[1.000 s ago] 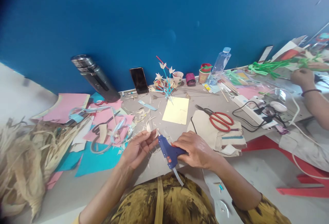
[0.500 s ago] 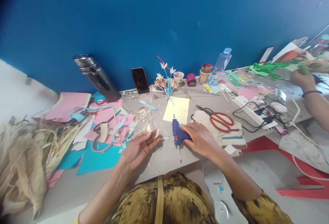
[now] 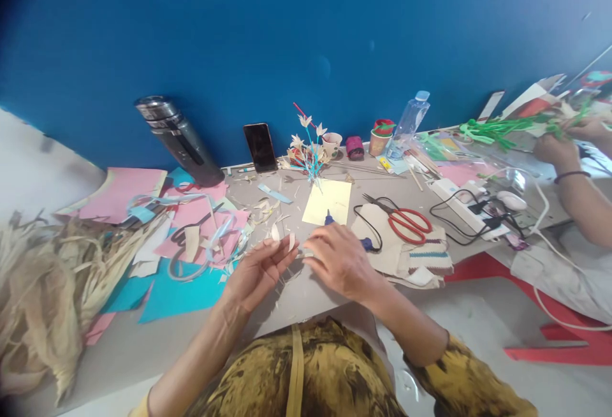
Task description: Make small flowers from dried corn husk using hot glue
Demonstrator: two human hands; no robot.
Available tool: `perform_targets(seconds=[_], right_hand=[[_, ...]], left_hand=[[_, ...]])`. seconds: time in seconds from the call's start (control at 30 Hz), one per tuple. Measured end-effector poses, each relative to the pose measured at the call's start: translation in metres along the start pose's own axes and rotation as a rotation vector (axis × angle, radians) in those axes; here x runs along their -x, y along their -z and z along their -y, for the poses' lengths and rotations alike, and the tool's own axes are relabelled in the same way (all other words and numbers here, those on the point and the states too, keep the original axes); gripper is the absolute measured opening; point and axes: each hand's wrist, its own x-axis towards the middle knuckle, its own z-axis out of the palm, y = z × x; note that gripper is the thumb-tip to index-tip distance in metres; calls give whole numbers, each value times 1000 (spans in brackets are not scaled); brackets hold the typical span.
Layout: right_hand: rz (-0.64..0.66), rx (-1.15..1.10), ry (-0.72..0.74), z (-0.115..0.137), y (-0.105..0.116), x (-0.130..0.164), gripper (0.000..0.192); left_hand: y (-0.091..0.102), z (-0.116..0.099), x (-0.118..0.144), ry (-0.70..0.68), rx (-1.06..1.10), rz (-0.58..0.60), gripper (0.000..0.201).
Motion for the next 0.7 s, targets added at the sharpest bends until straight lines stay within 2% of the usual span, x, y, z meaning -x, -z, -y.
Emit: perform_targets(seconds=[0.13,0.27,0.33,0.43,0.5,0.57,0.63,0.7], right_hand=[[-14,-3,29,21,-19,-16,14],[-79,-152,-70,11,-17,-27,20],[-184,-303,-239,2,-9,-31,18],[-319,-671,-624,-8,2,-35,16],[-274,-976,-785,-7,2,-35,22],[-149,-1206,-839,-1,-4,-35,27],[-60,-1309,-868,7,-14,-34,28],[-42,-1336,-894,14,-22,-35,30]], left_hand=[[-2,1,3,-9,-32,-2,12],[0,-1,7,0,-48,15,12],[3,0,7,1,-87,1,13],[7,2,6,-34,-182,-45,18],[7,3,4,-55,-237,-40,22],[6,4,4,-63,-291,-18,24],[4,3,5,-68,-343,-5,25],[3,2,6,-78,-383,0,23]])
